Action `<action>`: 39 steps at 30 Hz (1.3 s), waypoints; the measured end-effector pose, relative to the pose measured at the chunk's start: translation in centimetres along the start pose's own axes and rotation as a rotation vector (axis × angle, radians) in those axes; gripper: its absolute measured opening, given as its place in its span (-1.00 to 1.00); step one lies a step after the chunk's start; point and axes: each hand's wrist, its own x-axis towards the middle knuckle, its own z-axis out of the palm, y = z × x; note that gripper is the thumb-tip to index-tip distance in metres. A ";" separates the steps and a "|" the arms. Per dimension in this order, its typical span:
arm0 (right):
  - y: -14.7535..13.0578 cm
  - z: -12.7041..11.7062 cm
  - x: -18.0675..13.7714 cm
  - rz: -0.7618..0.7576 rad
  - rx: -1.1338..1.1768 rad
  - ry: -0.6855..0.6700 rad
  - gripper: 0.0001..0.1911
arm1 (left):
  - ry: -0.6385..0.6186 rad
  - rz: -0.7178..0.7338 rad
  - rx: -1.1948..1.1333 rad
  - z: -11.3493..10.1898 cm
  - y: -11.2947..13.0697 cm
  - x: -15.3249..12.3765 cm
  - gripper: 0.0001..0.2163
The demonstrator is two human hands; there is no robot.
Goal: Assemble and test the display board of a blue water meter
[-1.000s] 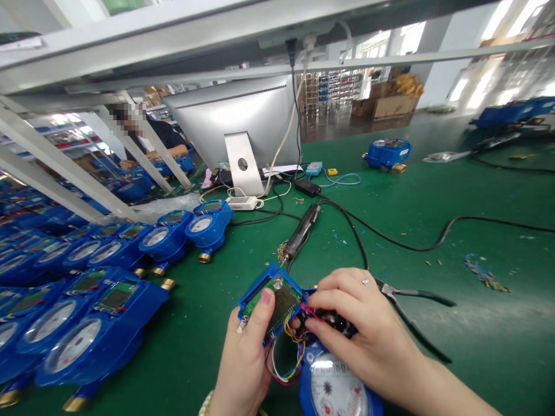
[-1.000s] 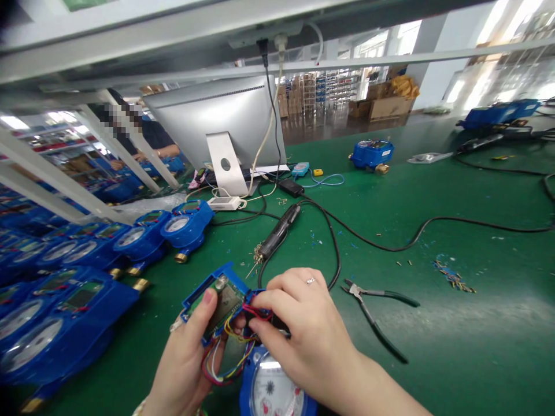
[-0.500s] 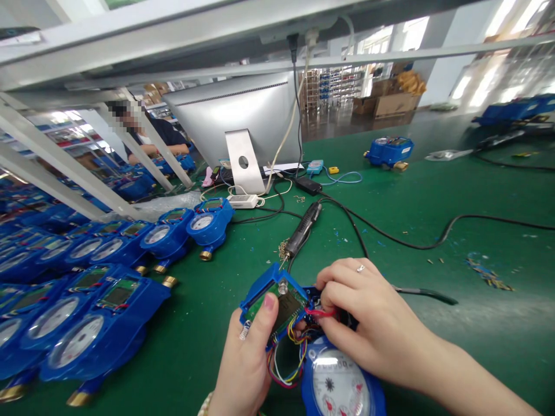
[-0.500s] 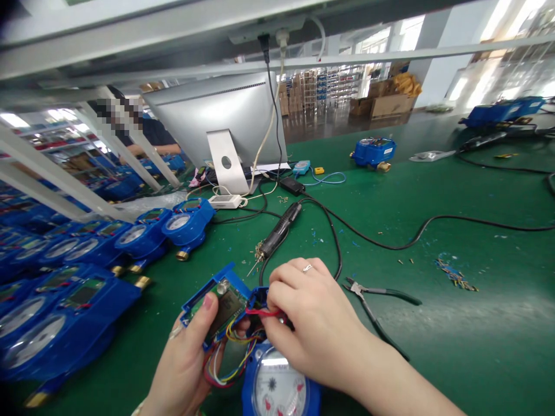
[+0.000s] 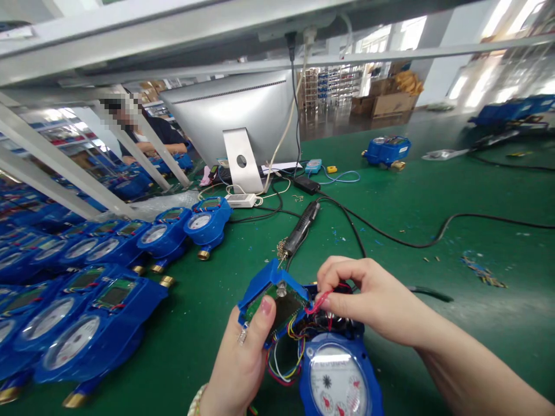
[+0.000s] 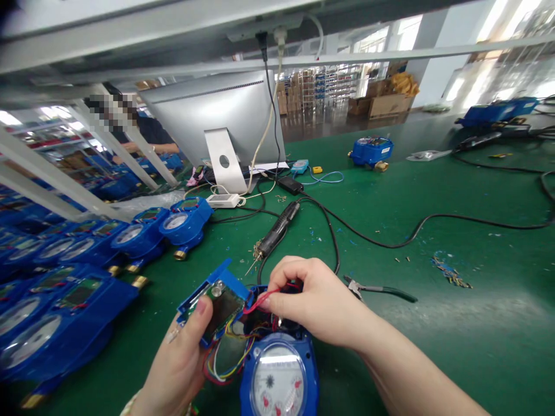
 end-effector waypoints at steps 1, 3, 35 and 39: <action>0.0 0.0 0.1 -0.009 -0.015 0.011 -0.76 | -0.011 0.027 0.027 -0.2 -0.1 0.1 -0.55; -0.2 0.1 0.2 -0.035 -0.055 0.026 -0.78 | -0.053 0.103 0.086 -0.2 -0.3 0.2 -0.57; 0.4 -1.1 -1.6 0.043 0.274 -0.099 -0.66 | -0.104 0.436 0.514 0.4 2.1 0.6 -0.69; 0.2 -1.0 -1.3 0.049 0.350 -0.148 -0.60 | -0.103 0.429 0.525 0.6 2.1 0.5 -0.70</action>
